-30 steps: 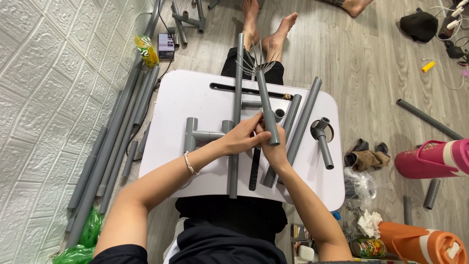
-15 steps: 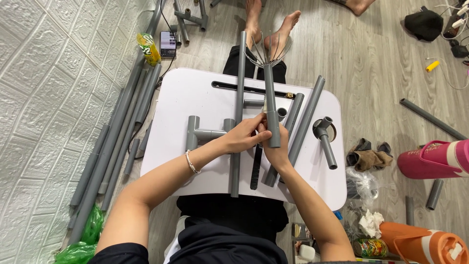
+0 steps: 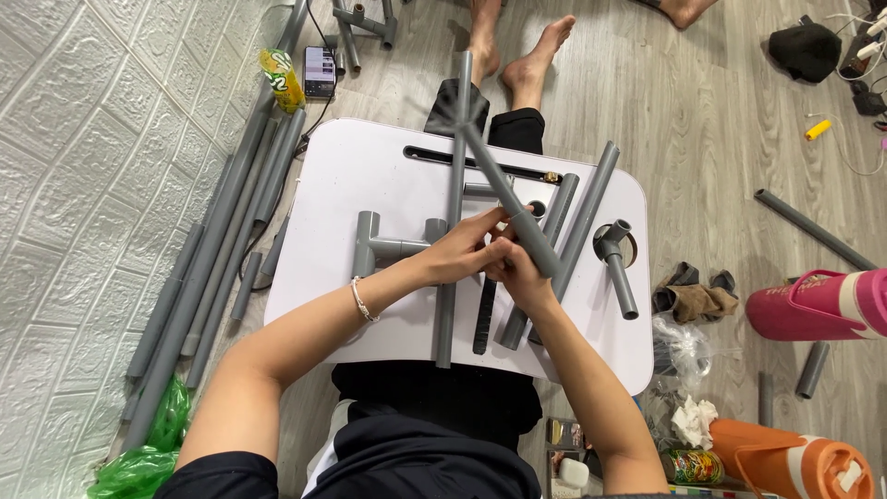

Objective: Assembling a structure using PVC pipes and connectors on a small table while sitting on the floor.

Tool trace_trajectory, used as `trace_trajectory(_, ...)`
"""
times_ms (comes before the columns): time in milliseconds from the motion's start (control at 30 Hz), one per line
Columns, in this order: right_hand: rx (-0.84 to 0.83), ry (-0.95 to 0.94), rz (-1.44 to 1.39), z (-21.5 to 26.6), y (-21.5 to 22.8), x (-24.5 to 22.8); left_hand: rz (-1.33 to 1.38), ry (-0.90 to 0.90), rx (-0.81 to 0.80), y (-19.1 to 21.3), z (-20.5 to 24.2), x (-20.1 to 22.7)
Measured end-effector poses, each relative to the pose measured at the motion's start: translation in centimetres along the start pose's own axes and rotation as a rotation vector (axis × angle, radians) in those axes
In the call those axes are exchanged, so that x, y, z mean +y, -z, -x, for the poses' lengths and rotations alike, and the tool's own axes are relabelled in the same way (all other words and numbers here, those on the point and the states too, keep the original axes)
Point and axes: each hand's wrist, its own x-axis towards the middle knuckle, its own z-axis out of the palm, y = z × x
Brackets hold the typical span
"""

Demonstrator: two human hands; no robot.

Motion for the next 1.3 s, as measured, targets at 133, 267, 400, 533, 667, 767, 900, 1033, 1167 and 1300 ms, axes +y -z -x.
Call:
trace_trajectory(133, -0.157, -0.194, -0.512, 1.0, 2.2, 3.9, 0.089, -0.019, 0.015, -0.4, 0.3, -3.7)
trace_trajectory(267, -0.202, -0.216, -0.506, 0.7, 2.1, 3.0, 0.041, -0.017, -0.01, -0.1, 0.3, -3.9)
trace_trajectory(400, -0.027, -0.099, 0.284, 0.0, -0.7, -1.6, 0.194, 0.013, -0.02, -0.5, 0.8, -2.2)
trace_trajectory(533, 0.038, -0.016, 0.455, -1.0, -2.5, -4.7, 0.143, 0.002, -0.031, 0.4, 0.3, -2.3)
trace_trajectory(667, -0.04, -0.034, 0.621, -1.2, -0.8, -4.5, 0.261, 0.032, -0.016, 0.0, 0.4, -2.8)
trace_trajectory(767, -0.104, -0.136, 0.674, -0.9, 0.1, -5.9, 0.367, 0.042, 0.033, -0.5, 0.4, -2.8)
trace_trajectory(900, -0.291, -0.304, 0.67, 0.0, 4.4, -6.4, 0.407, 0.142, 0.114, 0.7, 0.8, -7.8)
trace_trajectory(1033, -0.064, -0.304, 0.807, 0.6, 10.2, -8.9, 0.408, 0.123, 0.103, 0.2, 0.2, -4.9)
trace_trajectory(1167, 0.103, -0.837, 1.618, 2.1, 12.9, -7.8, 0.391, 0.079, 0.043, 0.3, 0.0, -5.5)
trace_trajectory(1300, 0.116, -0.943, 1.516, 4.1, 15.6, -5.3, 0.282, 0.104, 0.095, 0.0, -0.4, -6.8)
